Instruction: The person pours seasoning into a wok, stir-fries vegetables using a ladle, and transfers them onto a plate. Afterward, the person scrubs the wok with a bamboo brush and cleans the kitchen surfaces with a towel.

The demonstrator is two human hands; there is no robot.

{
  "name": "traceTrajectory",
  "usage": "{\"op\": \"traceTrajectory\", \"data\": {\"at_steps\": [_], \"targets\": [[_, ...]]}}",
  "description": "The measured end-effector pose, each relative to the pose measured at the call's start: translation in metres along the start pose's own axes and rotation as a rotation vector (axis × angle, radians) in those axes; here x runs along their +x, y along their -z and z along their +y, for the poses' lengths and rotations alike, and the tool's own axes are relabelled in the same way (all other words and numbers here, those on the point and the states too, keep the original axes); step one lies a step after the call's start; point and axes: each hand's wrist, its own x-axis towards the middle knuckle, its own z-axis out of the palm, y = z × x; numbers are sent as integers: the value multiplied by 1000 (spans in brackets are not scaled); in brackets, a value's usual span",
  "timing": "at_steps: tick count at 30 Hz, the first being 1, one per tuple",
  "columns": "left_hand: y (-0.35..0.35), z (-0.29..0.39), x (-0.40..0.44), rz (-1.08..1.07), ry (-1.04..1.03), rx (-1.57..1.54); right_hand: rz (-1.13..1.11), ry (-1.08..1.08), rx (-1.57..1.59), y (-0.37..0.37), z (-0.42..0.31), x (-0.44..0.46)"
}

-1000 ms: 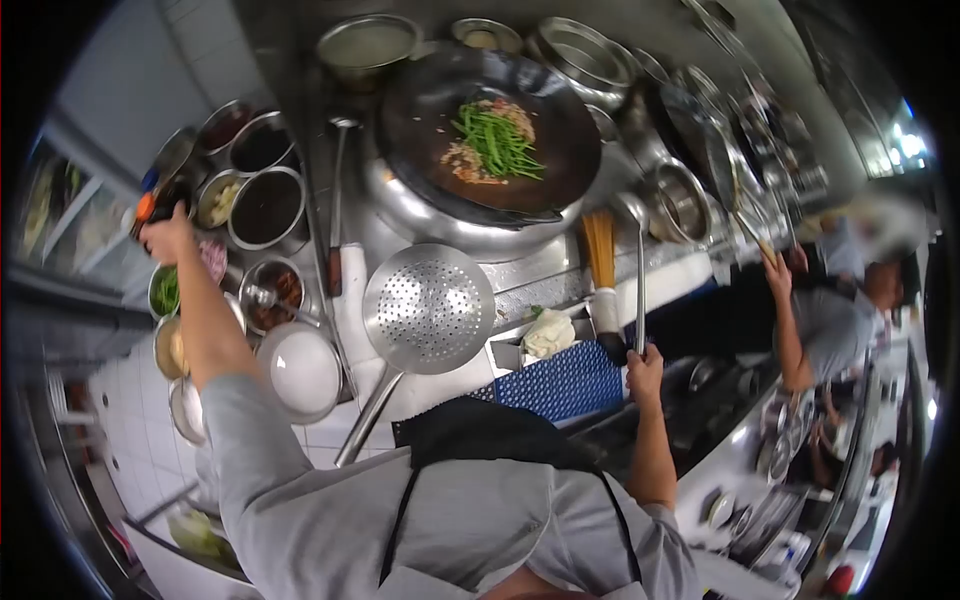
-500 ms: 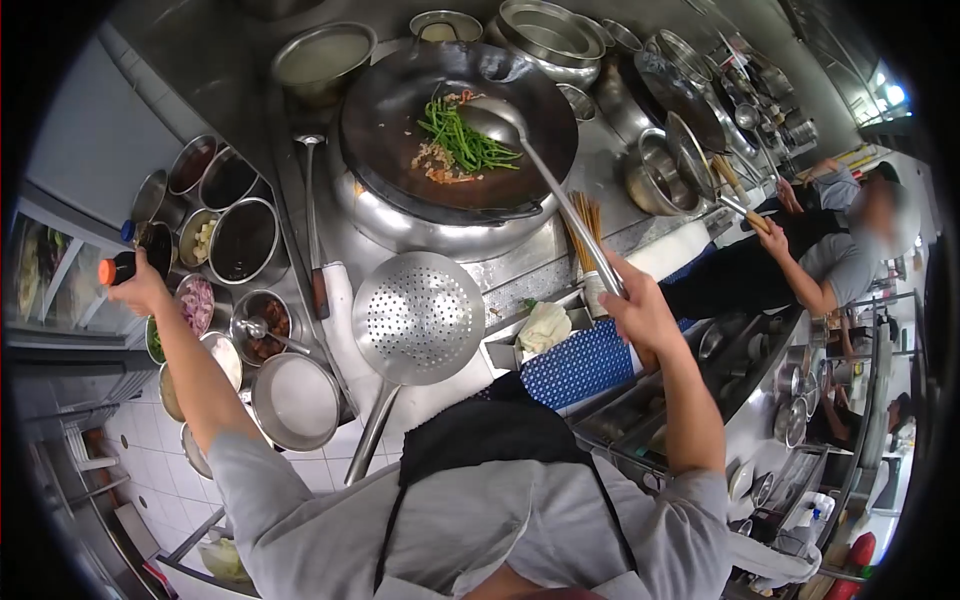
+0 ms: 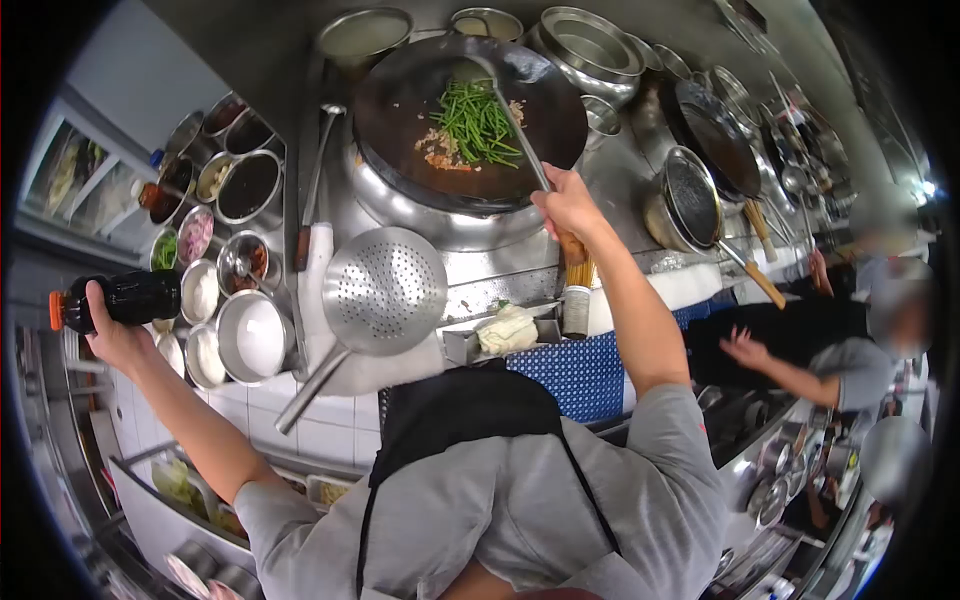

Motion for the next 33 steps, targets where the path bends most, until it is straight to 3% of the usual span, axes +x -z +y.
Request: {"op": "traceTrajectory", "data": {"at_steps": [5, 7, 10, 13, 15, 20, 25, 30, 31, 33], "targets": [[24, 29, -83, -124, -49, 98, 38, 421, -727, 47, 12, -72], [6, 44, -128, -104, -54, 194, -69, 391, -524, 70, 21, -106], [6, 51, -170, -159, -4, 364, -389, -206, -262, 97, -5, -124], [-10, 57, -200, -192, 39, 371, -105, 385, -535, 93, 45, -62], [-30, 60, -211, -239, 13, 445, 7, 446, -600, 82, 48, -31], [-63, 65, -216, -356, 37, 561, 47, 436, -703, 62, 25, -11], [-78, 64, -215, -506, 50, 551, -156, 300, -562, 94, 41, -80], [-94, 49, -215, -612, 84, 614, 60, 294, -557, 91, 39, -57], [-100, 44, -213, -673, -34, 630, 121, 325, -588, 84, 40, -40], [-118, 46, -216, -773, 56, 637, 231, 375, -656, 70, 46, -9]]}}
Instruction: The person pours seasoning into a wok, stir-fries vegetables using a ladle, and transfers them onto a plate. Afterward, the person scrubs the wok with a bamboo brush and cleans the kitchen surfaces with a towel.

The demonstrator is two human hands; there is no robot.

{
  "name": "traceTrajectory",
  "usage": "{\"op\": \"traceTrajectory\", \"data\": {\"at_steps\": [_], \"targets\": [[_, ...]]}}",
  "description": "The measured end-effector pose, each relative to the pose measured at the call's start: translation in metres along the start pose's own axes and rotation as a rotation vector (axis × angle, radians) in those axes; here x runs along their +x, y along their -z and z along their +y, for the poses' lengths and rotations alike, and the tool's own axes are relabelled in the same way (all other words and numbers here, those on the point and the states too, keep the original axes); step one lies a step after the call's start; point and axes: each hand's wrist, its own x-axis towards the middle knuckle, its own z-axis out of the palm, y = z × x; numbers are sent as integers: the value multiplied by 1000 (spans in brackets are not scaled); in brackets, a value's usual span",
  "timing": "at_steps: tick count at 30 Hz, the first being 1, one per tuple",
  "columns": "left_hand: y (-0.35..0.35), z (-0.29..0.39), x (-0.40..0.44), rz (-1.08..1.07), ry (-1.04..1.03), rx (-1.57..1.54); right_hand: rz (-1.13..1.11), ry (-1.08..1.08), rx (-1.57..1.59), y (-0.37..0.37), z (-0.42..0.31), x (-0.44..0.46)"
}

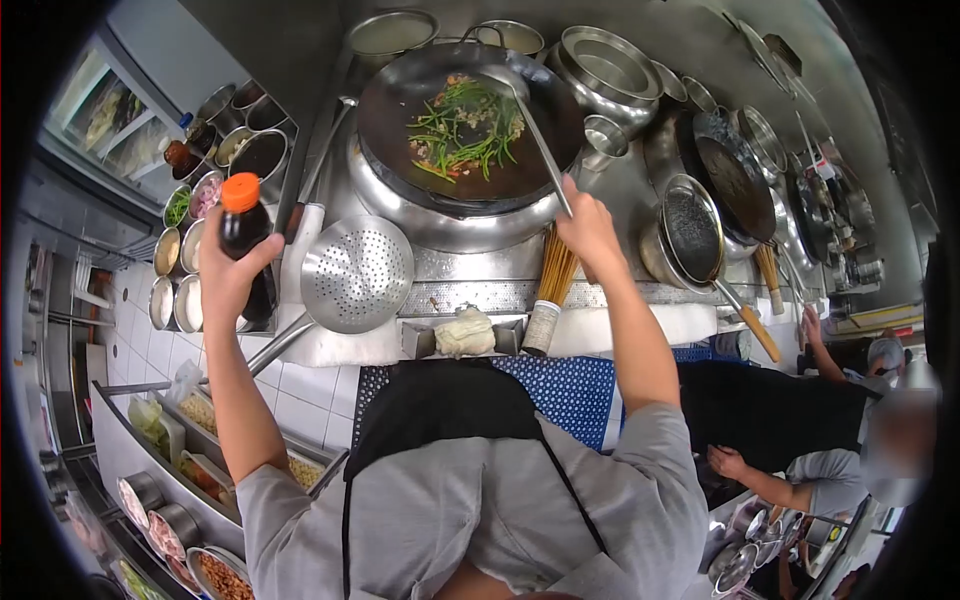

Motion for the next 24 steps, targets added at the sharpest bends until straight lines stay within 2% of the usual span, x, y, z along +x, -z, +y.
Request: {"op": "traceTrajectory", "data": {"at_steps": [3, 6, 9, 13, 16, 17, 20, 24], "targets": [[-18, 2, 16, -94, -7, 41, -26, 23, -10, -10, -21, 13], [-30, -4, 26, -113, -49, 150, -242, -33, 200, 8, -34, -16], [-35, 3, 32, -158, -40, 185, -532, -277, 385, 47, -41, -61], [-43, 10, 42, -217, 6, 275, -184, -84, 217, 25, 8, -53], [-55, 2, 55, -231, -62, 273, -53, -192, 181, 15, 0, -27], [-59, 0, 60, -237, -65, 313, 63, -80, 106, 3, 1, -23], [-70, 8, 69, -282, 4, 313, -102, -186, 202, -14, -11, -19], [-77, 14, 75, -304, -1, 360, -380, -232, 829, 13, -24, -60]]}}
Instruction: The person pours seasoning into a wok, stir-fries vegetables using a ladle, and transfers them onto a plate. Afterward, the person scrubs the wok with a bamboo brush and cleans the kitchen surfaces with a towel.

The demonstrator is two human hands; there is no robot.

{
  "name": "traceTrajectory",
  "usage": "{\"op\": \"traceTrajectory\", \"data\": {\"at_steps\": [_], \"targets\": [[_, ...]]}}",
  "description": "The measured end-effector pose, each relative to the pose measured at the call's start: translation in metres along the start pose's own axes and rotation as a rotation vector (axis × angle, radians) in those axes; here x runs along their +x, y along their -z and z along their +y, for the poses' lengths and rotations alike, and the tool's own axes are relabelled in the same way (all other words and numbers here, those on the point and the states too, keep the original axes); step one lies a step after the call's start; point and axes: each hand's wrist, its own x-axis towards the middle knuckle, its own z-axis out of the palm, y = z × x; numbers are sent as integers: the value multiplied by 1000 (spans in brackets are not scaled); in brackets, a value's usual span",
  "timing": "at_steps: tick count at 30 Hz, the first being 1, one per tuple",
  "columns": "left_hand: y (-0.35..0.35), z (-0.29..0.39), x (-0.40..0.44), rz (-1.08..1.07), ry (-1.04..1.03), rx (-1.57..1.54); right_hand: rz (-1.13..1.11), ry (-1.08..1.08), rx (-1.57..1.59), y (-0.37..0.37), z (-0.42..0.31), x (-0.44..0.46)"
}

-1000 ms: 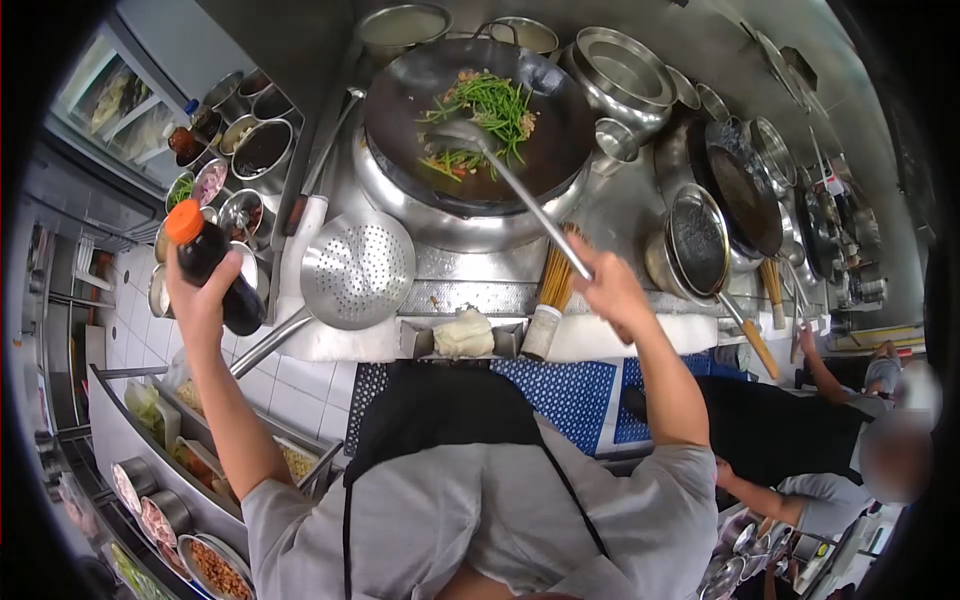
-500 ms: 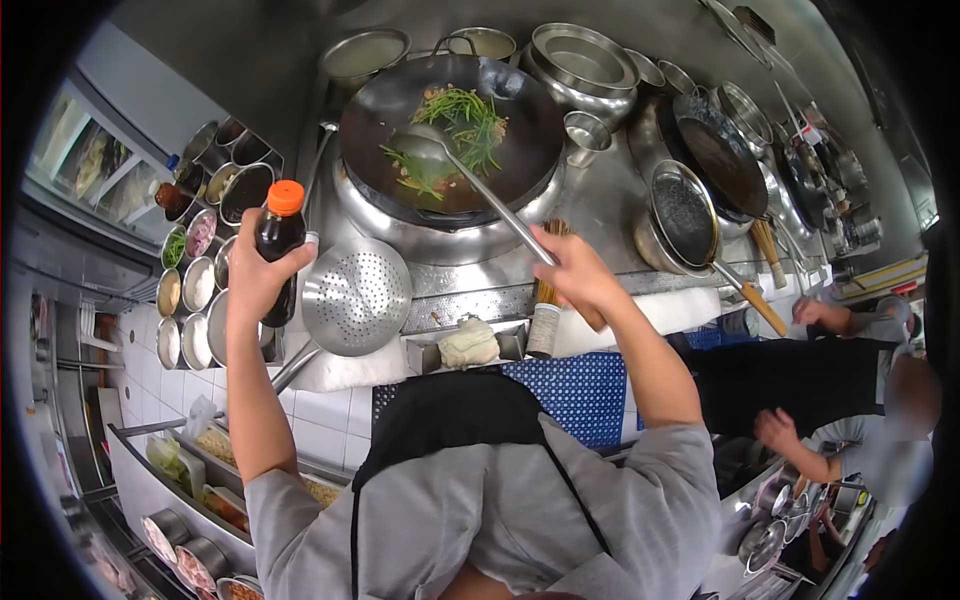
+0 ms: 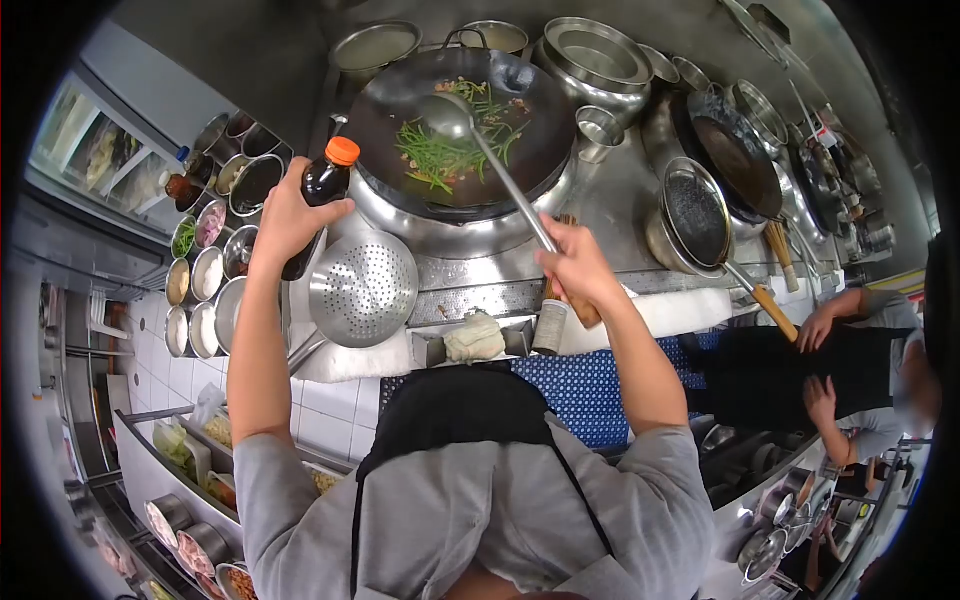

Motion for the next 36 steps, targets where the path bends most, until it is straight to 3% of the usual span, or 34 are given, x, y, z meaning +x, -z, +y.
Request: {"op": "traceTrajectory", "data": {"at_steps": [1, 4, 8, 11, 17, 22, 30, 36], "targets": [[-2, -1, 1, 2, -14, 10, -71, 18, 147, 1, 3, -9], [-8, 0, 11, -24, -24, 113, -113, -76, 88, 18, 3, -5], [-23, -1, 35, -104, -55, 266, 241, 149, -355, 13, 29, 21], [-40, 10, 54, -162, -84, 515, 281, 109, -67, 22, 14, -8], [-94, 25, 109, -242, -142, 827, 299, 11, 134, 37, 14, -63], [-85, 13, 143, -219, 51, 902, 298, 31, 163, 45, 24, -93], [-77, 52, 83, -423, -120, 911, 243, 15, 225, 56, 36, -97], [-83, 36, 93, -344, -44, 1119, 190, 16, 238, 64, 36, -85]]}}
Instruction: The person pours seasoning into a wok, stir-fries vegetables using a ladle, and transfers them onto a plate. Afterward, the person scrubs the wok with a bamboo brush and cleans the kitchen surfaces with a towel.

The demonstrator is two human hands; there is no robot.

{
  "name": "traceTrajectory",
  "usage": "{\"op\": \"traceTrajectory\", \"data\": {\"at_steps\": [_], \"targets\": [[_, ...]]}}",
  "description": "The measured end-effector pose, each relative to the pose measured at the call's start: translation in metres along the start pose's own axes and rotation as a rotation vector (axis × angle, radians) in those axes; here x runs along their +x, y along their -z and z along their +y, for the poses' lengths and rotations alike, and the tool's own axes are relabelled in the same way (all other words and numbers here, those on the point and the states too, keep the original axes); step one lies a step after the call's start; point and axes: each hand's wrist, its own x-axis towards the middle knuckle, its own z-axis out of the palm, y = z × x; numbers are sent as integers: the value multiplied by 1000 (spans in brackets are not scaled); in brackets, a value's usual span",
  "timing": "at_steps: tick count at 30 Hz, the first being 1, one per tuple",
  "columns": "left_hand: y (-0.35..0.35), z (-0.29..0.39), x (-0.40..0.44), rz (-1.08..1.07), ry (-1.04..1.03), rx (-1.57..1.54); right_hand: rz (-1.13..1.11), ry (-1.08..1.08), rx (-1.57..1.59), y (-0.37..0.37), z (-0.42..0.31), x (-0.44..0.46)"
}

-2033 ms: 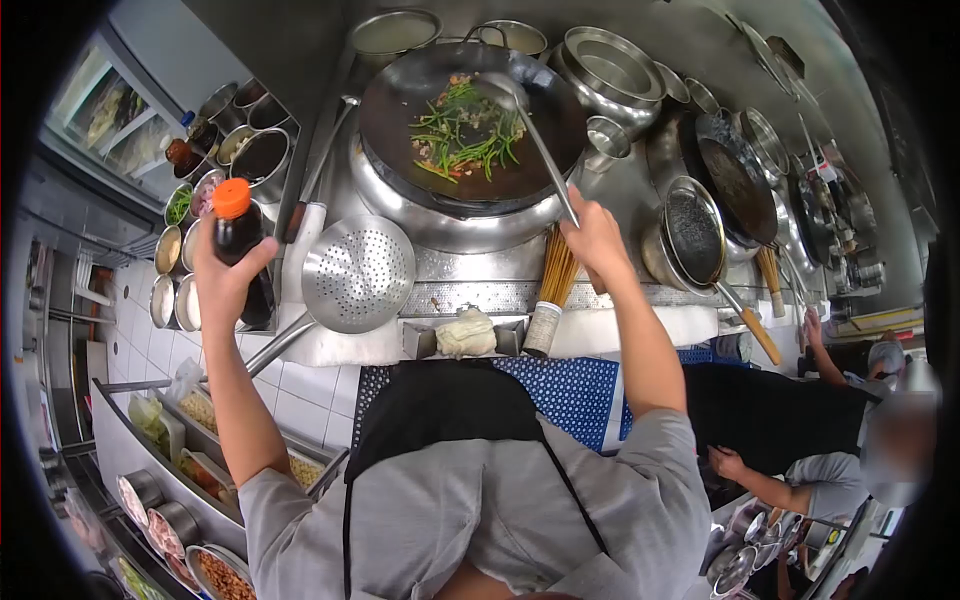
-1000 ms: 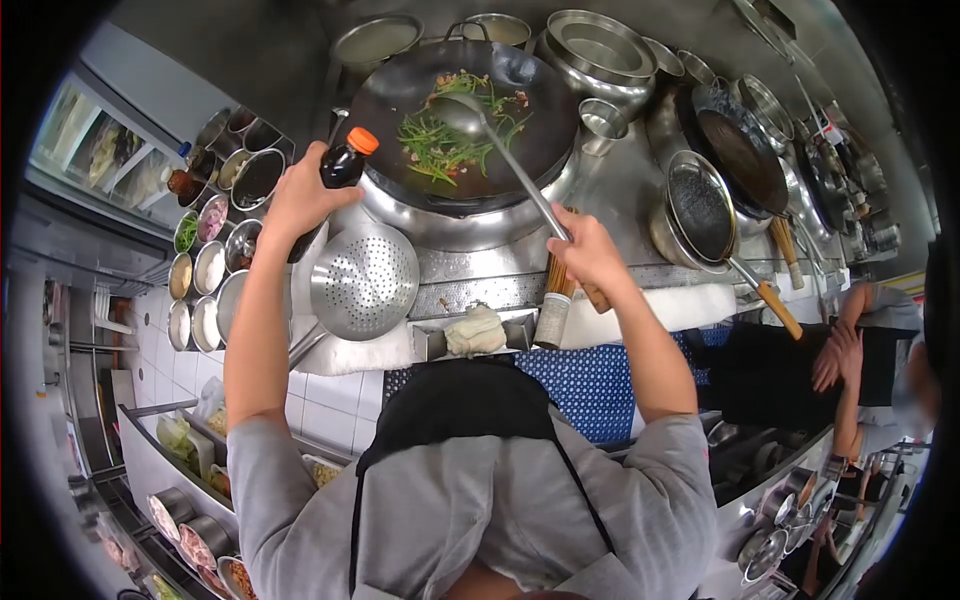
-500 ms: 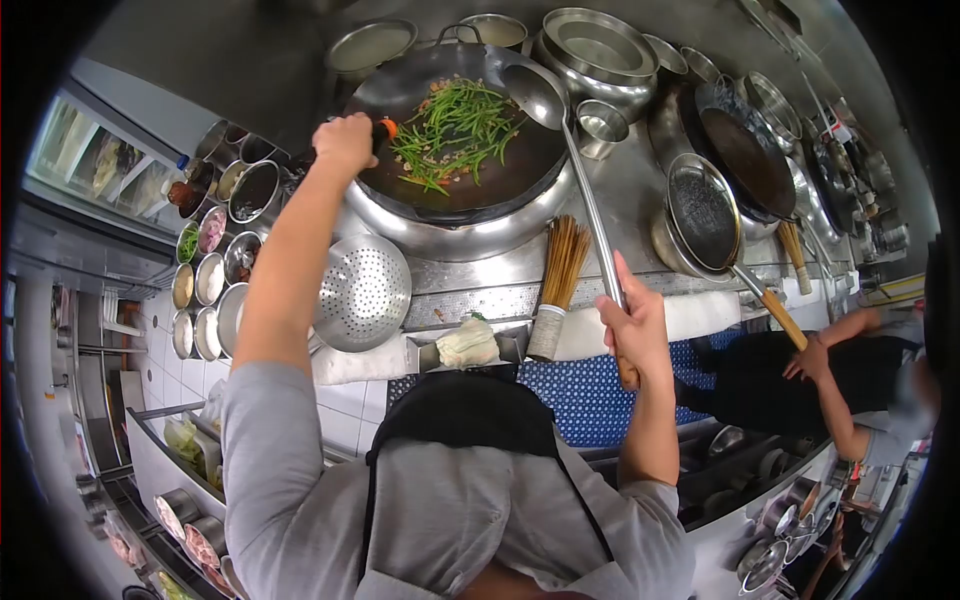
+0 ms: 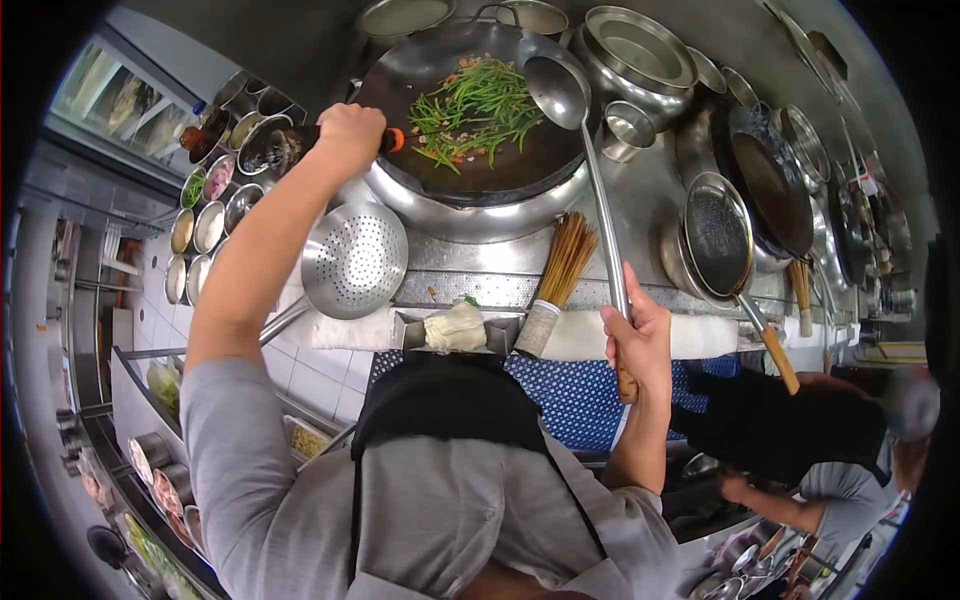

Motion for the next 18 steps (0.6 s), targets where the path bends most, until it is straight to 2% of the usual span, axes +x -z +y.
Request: {"op": "traceTrajectory", "data": {"at_steps": [2, 3, 6, 8, 10, 12, 14, 15, 16, 18], "targets": [[4, -16, -13, -40, -25, -46, -7, 15, 19, -1, 3, 2], [1, -22, -21, 26, 6, -139, -13, 16, 26, -1, 5, 1], [0, -34, -42, 89, 256, -533, 21, 21, 35, -15, 3, -2], [-33, -60, -53, 280, 305, -828, 31, -14, 122, -31, -1, -5], [-58, -83, -65, 547, 431, -1014, 73, -17, 154, -46, 2, -8], [-68, -118, -76, 720, 518, -1211, 87, -48, 179, -56, 0, -8], [-107, -169, -57, 1085, 481, -1342, 89, -23, 165, -70, 1, -9], [-106, -191, -56, 1180, 452, -1541, 122, 41, 133, -79, 10, -9], [-117, -219, -46, 1305, 491, -1504, 156, 105, 102, -92, 22, -6], [-148, -276, -22, 1385, 583, -1563, 232, 174, 100, -123, 33, 0]]}}
